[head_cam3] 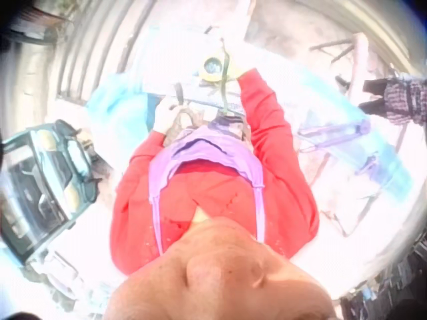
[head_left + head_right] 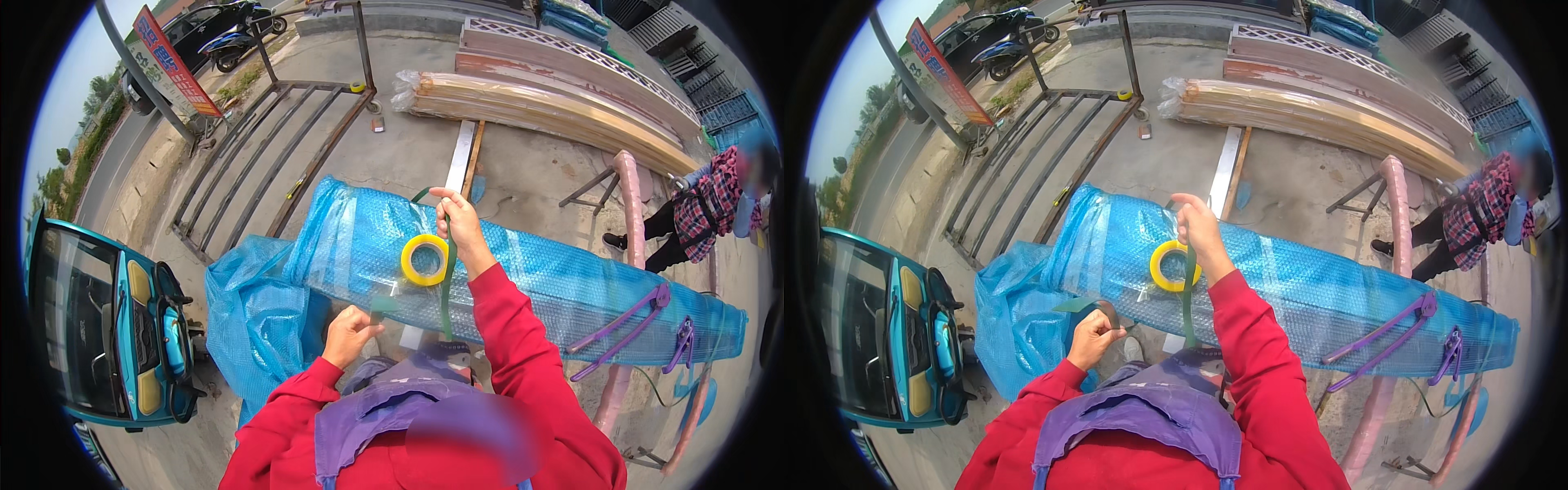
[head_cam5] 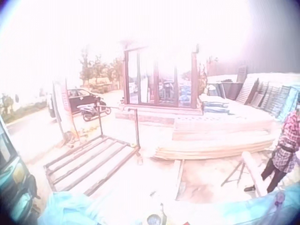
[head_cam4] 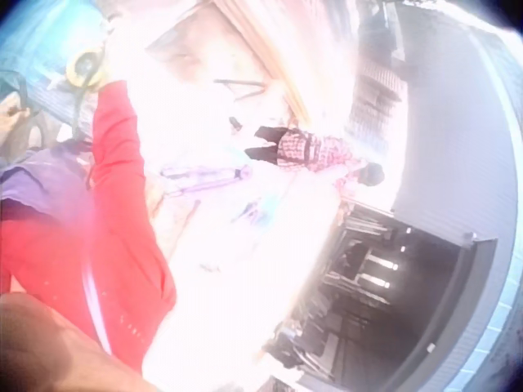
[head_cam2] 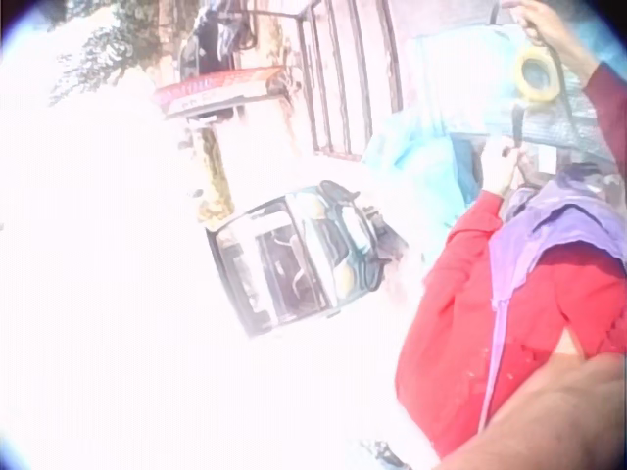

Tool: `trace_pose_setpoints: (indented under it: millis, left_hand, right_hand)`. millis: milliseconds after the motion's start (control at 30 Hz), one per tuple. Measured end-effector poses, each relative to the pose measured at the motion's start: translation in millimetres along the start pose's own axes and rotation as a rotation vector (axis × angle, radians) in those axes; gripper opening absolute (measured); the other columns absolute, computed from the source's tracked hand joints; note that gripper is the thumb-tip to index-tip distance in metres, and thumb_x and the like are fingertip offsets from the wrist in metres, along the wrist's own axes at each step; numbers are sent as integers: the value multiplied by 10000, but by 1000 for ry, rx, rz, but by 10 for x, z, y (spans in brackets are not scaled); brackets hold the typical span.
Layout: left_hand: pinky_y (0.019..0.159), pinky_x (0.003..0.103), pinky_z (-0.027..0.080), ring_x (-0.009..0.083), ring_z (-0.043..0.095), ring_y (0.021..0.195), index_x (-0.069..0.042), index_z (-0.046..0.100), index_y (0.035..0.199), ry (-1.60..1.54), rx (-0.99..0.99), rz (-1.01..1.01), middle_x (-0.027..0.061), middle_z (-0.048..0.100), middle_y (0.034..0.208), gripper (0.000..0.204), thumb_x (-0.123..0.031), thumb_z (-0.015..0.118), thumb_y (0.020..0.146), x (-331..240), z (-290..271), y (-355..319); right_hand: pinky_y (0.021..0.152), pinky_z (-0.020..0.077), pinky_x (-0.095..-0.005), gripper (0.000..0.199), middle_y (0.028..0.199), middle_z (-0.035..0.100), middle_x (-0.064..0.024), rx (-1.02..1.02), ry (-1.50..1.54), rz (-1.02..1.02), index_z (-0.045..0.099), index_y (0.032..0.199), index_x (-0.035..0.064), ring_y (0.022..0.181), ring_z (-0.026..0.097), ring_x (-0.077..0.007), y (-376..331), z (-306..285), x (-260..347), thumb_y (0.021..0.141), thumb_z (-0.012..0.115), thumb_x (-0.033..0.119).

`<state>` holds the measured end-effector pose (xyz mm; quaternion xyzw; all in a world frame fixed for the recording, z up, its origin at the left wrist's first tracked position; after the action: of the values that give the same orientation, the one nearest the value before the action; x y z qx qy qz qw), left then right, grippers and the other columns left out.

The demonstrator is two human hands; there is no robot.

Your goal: The person secures a large blue-wrapped bundle on a metal rack using a purple ratchet strap and green straps. They thread the straps through the ratchet mechanism, tighten them, and use yellow tape to secure the strap ends. A second person assists by holding the bundle and adjusting straps.

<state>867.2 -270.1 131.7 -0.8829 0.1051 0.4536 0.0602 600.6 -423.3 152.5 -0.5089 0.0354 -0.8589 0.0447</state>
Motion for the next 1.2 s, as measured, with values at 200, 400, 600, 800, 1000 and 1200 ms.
trace_pose_setpoints:
  millis: [200,400,600,800,1000,1200]
  left_hand:
    - [642,275,457,117,562,663,-17,630,848,-122,305,-67,60,622,723,183,-193,681,832,-251,315,201]
    - [624,261,474,78,589,663,-54,642,1092,-339,356,-87,24,646,743,209,-158,576,924,-225,217,717]
    - [708,270,515,143,657,809,-10,646,997,-490,393,-273,69,679,872,333,-323,552,932,255,-1,1949]
    - [769,362,543,210,646,794,-20,535,1131,-860,632,-418,61,617,871,346,-312,406,997,509,-61,2309]
    - [548,257,424,106,459,565,-83,491,1036,-1048,558,-515,-15,469,755,317,-375,371,1012,521,-273,2073]
    - [605,250,401,100,448,605,-73,525,932,-1073,557,-475,-22,438,646,365,-407,397,1003,821,-76,1392]
  right_hand:
    - [419,334,-194,329,688,468,10,76,-104,3,430,1293,53,482,397,-52,-525,55,48,976,394,136]
    - [410,366,-217,420,676,492,-6,-156,-172,6,311,1365,24,474,442,-70,-996,322,-805,983,409,168]
    - [442,382,-219,245,690,501,0,-225,52,71,481,1091,31,515,451,-67,-625,264,-572,1004,416,250]
    - [489,387,-208,267,713,502,15,-347,30,28,491,1097,23,563,452,-59,-376,-145,-388,995,456,266]
    - [454,361,-192,299,666,476,19,-407,-107,127,505,1129,1,521,420,-52,-375,122,-478,990,470,264]
    - [438,314,-185,256,657,425,27,-288,-88,-187,513,1116,8,515,374,-37,-73,481,159,1008,420,221]
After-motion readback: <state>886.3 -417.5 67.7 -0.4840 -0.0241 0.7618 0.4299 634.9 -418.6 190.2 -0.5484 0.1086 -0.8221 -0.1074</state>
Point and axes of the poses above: each hand's wrist, its own y-axis towards the middle knuckle, its own z-axis out of the palm, x = y × z, the point moved 2 cm from there along y, towards the middle knuckle
